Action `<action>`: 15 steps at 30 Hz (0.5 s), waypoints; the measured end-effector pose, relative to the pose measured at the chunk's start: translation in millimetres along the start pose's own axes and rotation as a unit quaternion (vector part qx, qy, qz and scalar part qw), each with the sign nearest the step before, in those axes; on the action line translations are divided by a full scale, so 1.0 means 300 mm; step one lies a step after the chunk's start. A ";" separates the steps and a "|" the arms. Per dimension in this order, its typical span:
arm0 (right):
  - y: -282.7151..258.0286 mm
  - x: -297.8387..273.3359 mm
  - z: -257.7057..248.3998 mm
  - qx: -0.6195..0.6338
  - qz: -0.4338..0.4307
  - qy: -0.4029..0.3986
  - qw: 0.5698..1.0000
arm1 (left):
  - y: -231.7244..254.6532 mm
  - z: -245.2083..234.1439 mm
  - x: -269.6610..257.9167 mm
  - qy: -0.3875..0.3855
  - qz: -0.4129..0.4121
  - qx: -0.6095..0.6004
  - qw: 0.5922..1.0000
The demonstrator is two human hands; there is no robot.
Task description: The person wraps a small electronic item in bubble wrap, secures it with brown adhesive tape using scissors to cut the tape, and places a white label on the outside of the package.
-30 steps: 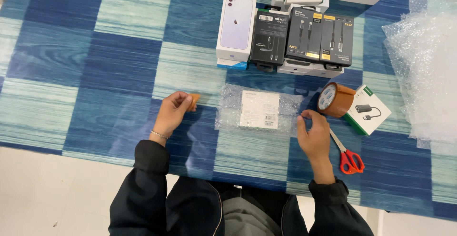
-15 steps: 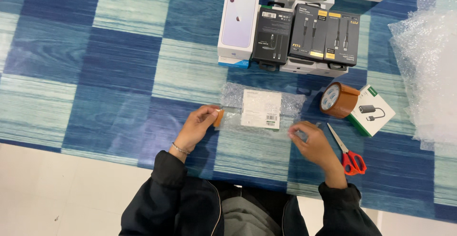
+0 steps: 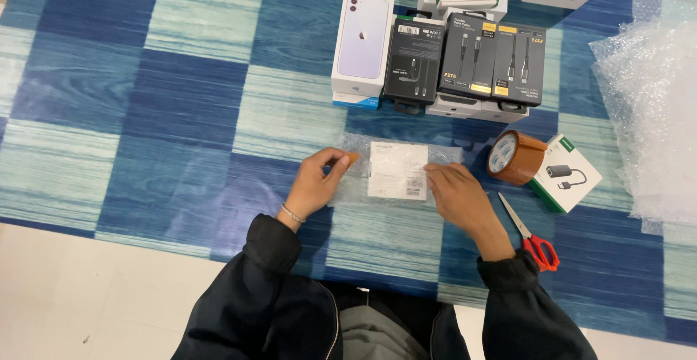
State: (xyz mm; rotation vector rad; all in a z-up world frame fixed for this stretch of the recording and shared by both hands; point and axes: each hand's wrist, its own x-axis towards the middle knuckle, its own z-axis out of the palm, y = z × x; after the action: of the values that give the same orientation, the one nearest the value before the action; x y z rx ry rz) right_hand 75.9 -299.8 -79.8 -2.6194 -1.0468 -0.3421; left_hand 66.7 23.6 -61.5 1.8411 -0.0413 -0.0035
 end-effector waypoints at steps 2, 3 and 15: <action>0.028 -0.006 0.031 0.003 0.002 0.006 1.000 | 0.038 0.027 0.037 -0.025 0.038 0.021 0.999; 0.040 -0.012 0.047 0.008 0.004 0.009 1.000 | 0.055 0.042 0.049 -0.050 0.072 0.042 0.995; 0.085 -0.021 0.154 -0.011 0.037 -0.012 0.999 | 0.051 0.225 0.089 -0.175 0.077 0.166 0.967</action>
State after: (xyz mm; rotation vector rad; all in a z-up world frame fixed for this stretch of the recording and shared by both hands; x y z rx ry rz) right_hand 94.3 -304.9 -129.5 -2.6806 -0.9550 -0.3091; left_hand 91.5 -46.2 -64.2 2.1474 -0.4576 -0.2247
